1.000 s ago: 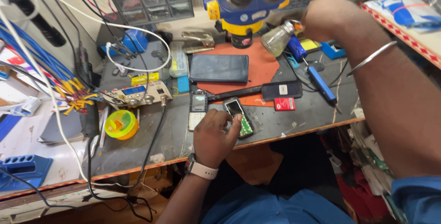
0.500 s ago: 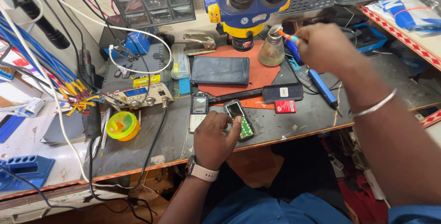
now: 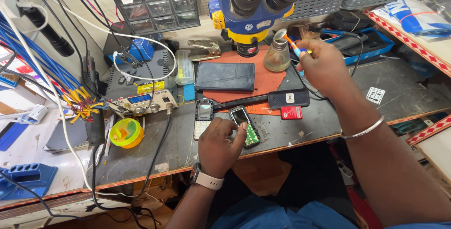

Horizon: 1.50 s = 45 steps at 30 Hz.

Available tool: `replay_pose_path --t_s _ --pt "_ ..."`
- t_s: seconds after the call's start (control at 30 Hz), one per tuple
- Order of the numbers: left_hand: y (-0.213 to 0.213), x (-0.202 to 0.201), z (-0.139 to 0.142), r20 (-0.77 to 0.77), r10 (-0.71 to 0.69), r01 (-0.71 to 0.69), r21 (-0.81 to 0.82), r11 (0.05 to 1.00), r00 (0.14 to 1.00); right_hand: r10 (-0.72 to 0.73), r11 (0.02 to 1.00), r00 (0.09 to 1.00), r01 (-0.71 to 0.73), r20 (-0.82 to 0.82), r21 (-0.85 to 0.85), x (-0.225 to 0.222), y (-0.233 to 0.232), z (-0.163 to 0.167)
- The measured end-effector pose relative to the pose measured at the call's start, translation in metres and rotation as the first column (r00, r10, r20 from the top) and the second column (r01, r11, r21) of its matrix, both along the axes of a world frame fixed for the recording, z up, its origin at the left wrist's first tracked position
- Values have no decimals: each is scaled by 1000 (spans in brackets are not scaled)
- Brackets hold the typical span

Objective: The person disassembles a feature phone using a blue prying tool, removes the back cover and battery, then uses an orange plastic spudger to separate the front keypad assembly from the main body. They place the keypad on the table and use a hot air gun to apply heat to the exposed circuit board.

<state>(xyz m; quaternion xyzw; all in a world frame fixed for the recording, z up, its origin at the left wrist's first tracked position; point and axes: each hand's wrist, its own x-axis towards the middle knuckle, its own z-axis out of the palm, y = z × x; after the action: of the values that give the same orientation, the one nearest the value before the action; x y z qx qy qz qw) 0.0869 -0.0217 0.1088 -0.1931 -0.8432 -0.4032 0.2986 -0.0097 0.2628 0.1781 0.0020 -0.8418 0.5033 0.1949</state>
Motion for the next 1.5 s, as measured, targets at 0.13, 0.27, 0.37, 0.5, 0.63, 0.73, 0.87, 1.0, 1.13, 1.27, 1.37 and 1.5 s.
replay_pose_path --t_s 0.13,0.27,0.37,0.5,0.63,0.73,0.87,1.0,1.13,1.27,1.37,1.5 --pt "-1 0 0 -2 -8 8 10 1000 1000 51 918 983 23 174 -395 1 -5 4" --pt "-2 1 0 -10 4 -4 3 1000 1000 -39 998 999 41 -30 40 7 -14 -1" --pt "-2 3 -1 -33 36 -35 26 999 999 -124 918 985 161 -123 361 12 -16 -3" --pt "-3 3 -3 -32 76 -72 102 992 997 -62 898 968 160 -242 410 12 -15 -1" --pt "-6 0 -5 -14 88 -88 30 996 996 -96 897 975 173 -201 408 10 -16 1" --pt "-7 1 -7 -42 59 -60 -25 998 997 -98 886 969 188 -226 424 11 -17 2" --pt "-10 0 -8 -75 -44 33 -143 989 996 -89 904 984 145 -154 403 11 -15 3" --pt "-12 -3 -5 -42 -83 70 -243 967 996 -56 914 975 137 -216 383 9 -12 1" --pt "-10 -6 -2 4 -73 70 -297 952 997 -111 904 977 177 -184 390 7 -9 -2" --pt "-8 -7 -3 65 -43 62 -328 943 997 -86 892 976 165 -201 421 6 -8 -4" --pt "-8 -9 -7 32 -43 51 -350 935 999 -13 884 959 143 -283 445 5 -8 -3" --pt "-8 -10 -10 49 -34 49 -356 933 998 -32 929 987 87 -158 359 6 -6 1"
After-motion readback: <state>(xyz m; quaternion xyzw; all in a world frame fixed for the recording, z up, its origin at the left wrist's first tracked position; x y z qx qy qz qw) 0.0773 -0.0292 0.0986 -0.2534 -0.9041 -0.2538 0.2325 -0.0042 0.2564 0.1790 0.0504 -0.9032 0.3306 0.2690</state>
